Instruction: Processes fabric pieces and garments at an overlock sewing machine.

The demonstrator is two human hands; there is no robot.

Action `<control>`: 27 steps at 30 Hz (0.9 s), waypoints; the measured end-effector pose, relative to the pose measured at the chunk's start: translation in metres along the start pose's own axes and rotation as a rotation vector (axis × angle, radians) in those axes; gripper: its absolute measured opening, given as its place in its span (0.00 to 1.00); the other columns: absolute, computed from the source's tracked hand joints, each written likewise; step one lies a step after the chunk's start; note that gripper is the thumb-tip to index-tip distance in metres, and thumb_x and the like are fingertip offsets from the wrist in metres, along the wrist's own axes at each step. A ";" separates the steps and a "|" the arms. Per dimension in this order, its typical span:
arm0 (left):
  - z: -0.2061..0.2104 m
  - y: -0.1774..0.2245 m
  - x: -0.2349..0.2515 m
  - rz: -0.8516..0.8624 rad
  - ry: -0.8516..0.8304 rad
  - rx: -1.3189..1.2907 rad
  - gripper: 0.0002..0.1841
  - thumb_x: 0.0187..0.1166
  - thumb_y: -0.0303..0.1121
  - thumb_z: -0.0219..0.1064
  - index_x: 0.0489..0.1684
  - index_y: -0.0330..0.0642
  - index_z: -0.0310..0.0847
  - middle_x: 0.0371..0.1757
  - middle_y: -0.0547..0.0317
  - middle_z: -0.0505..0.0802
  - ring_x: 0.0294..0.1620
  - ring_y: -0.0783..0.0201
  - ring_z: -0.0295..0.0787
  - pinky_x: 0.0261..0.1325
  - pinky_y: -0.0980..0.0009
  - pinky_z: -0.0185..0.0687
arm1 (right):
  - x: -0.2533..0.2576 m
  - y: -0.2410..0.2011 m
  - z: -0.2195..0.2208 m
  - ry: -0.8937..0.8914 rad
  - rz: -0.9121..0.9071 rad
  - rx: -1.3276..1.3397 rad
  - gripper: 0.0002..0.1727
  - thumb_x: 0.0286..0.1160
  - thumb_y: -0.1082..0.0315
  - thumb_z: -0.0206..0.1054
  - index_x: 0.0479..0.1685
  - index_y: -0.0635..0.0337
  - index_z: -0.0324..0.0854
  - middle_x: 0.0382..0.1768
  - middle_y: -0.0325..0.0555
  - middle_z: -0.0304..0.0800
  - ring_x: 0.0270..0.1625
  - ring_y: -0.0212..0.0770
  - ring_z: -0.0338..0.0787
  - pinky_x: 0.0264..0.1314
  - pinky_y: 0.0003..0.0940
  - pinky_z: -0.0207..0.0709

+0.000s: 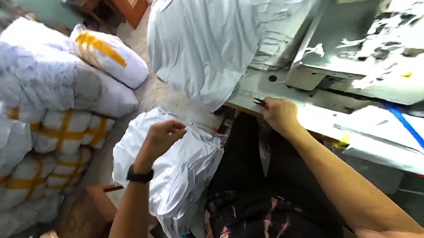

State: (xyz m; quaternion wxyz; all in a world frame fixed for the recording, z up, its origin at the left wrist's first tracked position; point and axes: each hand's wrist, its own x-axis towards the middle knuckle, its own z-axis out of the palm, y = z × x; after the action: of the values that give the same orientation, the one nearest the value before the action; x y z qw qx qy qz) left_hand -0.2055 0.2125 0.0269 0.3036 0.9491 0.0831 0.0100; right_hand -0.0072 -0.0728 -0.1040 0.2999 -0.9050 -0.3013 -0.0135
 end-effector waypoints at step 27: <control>-0.045 0.114 0.208 0.147 -0.150 0.589 0.14 0.86 0.32 0.63 0.55 0.27 0.83 0.48 0.27 0.88 0.46 0.30 0.88 0.47 0.30 0.79 | 0.112 -0.135 -0.023 0.188 -0.033 0.972 0.09 0.80 0.74 0.65 0.36 0.71 0.85 0.21 0.47 0.84 0.22 0.35 0.83 0.27 0.32 0.80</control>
State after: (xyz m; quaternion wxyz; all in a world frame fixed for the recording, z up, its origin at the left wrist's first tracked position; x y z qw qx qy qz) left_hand 0.0137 0.1813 0.1228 0.0193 0.9978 -0.0093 -0.0627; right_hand 0.0138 0.0610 0.0101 0.7128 -0.6504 -0.2589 0.0423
